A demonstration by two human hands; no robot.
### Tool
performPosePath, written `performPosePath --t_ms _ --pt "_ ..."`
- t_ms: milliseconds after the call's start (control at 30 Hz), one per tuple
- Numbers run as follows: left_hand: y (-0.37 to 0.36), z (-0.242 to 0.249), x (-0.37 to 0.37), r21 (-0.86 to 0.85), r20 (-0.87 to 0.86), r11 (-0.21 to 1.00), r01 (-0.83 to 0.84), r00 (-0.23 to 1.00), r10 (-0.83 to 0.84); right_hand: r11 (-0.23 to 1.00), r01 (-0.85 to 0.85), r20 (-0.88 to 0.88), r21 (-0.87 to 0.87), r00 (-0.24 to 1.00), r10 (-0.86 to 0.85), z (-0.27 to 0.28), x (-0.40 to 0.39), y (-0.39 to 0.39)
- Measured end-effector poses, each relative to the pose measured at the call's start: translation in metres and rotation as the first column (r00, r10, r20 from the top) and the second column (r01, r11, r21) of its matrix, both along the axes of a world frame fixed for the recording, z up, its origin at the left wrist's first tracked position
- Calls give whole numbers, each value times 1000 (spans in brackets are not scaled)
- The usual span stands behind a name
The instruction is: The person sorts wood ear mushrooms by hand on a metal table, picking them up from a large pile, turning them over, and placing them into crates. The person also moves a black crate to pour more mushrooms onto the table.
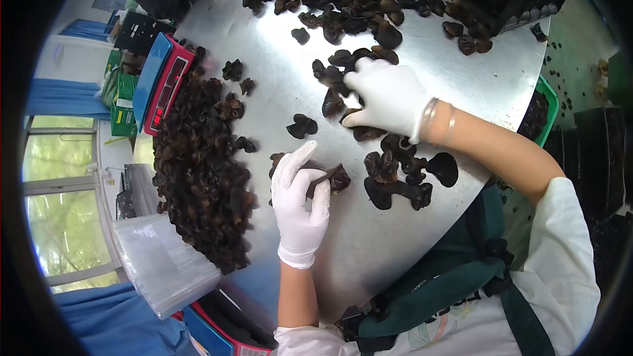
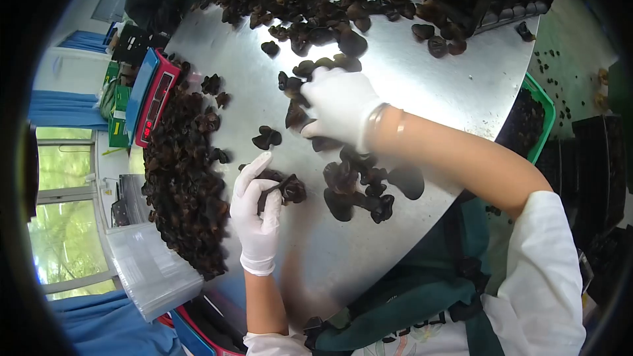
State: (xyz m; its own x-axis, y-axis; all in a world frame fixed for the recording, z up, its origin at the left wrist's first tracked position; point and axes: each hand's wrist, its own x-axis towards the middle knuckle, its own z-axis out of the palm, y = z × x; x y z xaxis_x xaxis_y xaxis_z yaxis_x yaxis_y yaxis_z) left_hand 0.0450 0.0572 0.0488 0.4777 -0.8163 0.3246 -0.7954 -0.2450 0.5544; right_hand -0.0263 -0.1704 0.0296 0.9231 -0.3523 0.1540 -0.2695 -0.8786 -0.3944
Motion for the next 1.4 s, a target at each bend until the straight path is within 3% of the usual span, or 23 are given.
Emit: performPosePath --t_ms 133,200,233,267,333,400,467,500,533,567,667,733,767,800,833,867,1000,1033,1133,1200,1333,1367,1400 --pt "4 4 1 -22 -46 999 -32 998 31 981 -188 80 54 980 183 -21 15 7" --pt "6 5 -1 -50 -149 994 -93 985 85 898 -258 94 355 966 241 -24 12 -10" --pt "6 6 -1 -69 -203 989 -129 973 113 846 -316 304 429 933 194 -6 3 -13" --pt "6 6 -1 -85 -259 982 -169 955 142 574 -33 51 818 999 -16 16 -15 -15" --pt "-6 6 4 -192 -366 970 -147 928 68 102 -189 206 977 961 -187 5 -38 -23" --pt "-36 15 -1 -296 -451 947 -128 892 -20 -250 -258 202 933 952 -228 14 -58 -15" --pt "-70 26 -11 -266 -371 962 54 916 -154 -579 -271 156 769 958 -242 15 -69 -6" --pt "-84 33 -10 -242 -130 942 231 955 -267 -748 -270 114 606 960 -254 17 -76 -5" --pt "-93 39 -11 -177 112 904 390 920 -375 -807 -284 169 518 959 -229 17 -85 -9" --pt "-96 41 -12 -130 100 899 419 907 -408 -813 -338 116 474 939 -322 19 -96 -14" --pt "-92 51 2 -173 -28 894 413 906 -423 -678 -448 177 582 884 -432 11 -150 -47" --pt "-80 35 11 -123 -112 952 279 950 -293 -460 -521 215 719 796 -566 21 -201 -73" --pt "-76 27 15 -96 -69 952 291 952 -298 -283 -505 218 816 721 -658 23 -228 -89" --pt "-73 17 17 -72 -24 952 298 954 -300 143 -195 234 970 607 -759 2 -260 -116" --pt "-63 3 13 20 -10 947 321 947 -321 475 226 322 850 491 -810 -17 -284 -135" --pt "-51 -9 5 114 0 933 342 939 -345 537 563 349 628 413 -841 -18 -289 -135" --pt "-19 -14 -18 229 27 951 207 975 -219 742 480 324 469 687 -650 5 -229 -83" --pt "-9 -13 -22 242 20 954 178 982 -188 756 356 245 550 796 -554 10 -205 -59" --pt "23 -9 -31 278 10 958 71 997 -77 956 -182 393 232 916 79 -1 -131 -21" --pt "43 -10 -35 288 5 958 4 1000 -5 968 -225 363 109 916 172 2 -92 0" --pt "55 1 -44 279 65 959 -58 997 41 939 -327 -25 -109 945 326 -6 -53 9" --pt "55 0 -46 248 68 967 -61 997 46 912 -399 -46 -99 917 397 -6 -47 4" --pt "53 -1 -47 215 70 975 -63 996 48 920 -386 14 72 922 386 -2 -47 -3"
